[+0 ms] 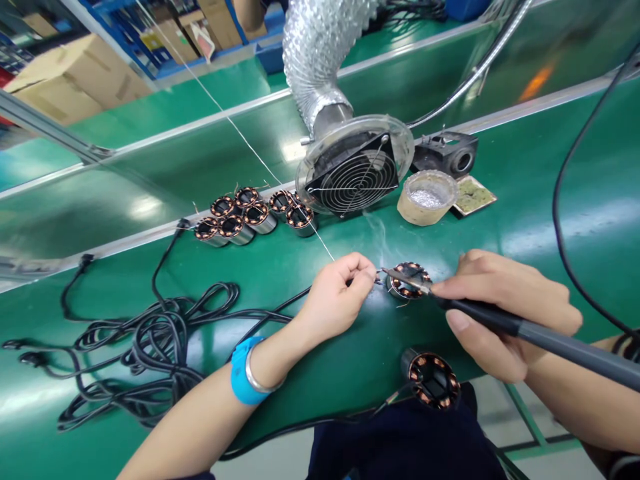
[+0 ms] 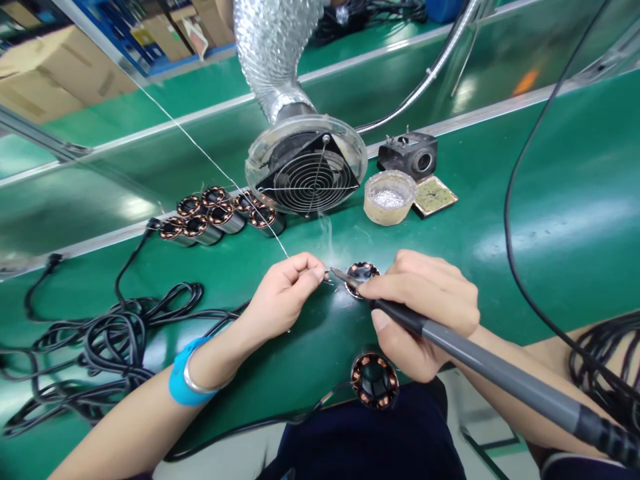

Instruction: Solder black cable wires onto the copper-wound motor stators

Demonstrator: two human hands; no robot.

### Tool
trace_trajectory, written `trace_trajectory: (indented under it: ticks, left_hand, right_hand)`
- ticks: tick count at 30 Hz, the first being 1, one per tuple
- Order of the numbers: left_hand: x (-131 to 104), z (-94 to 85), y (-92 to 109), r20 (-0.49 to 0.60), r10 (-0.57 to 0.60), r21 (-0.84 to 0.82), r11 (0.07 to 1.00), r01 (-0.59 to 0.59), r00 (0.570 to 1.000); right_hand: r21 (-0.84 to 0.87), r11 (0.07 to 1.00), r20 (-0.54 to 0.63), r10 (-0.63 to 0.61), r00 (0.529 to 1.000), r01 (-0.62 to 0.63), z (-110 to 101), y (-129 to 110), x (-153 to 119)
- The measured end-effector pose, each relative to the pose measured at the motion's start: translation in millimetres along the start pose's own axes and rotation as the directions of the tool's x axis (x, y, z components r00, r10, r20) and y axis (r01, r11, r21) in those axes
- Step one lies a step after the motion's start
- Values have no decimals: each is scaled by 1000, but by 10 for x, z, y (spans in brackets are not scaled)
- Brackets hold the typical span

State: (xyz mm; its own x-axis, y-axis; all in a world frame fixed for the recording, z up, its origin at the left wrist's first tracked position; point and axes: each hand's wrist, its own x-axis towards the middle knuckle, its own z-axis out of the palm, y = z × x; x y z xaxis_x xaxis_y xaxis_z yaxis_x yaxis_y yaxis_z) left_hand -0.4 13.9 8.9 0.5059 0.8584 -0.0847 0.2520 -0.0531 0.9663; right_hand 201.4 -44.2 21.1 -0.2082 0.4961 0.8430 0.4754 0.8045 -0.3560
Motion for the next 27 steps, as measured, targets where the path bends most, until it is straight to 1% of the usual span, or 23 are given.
trace_trajectory:
  ticks: [5,15,18,27]
  left_hand:
    - [-4,-4,2,2,7,6,1000,-7,1000]
    - [-14,-13,-8,-9,10,23,1000,-10,1000]
    - [-24,-14,0,-10,12,9,1000,-12,1000]
    - [0,-9,8,-16,14,34,999,-13,1000]
  right_hand:
    - [2,1000,-22,-29,999,29,1,4,1]
    - [10,1000,-10,-25,1000,25,-34,-1,-3]
    - [7,1000,-3,-6,1000,6,-23,1,3]
    - [23,1000,9,-4,1000,4,-4,14,-2]
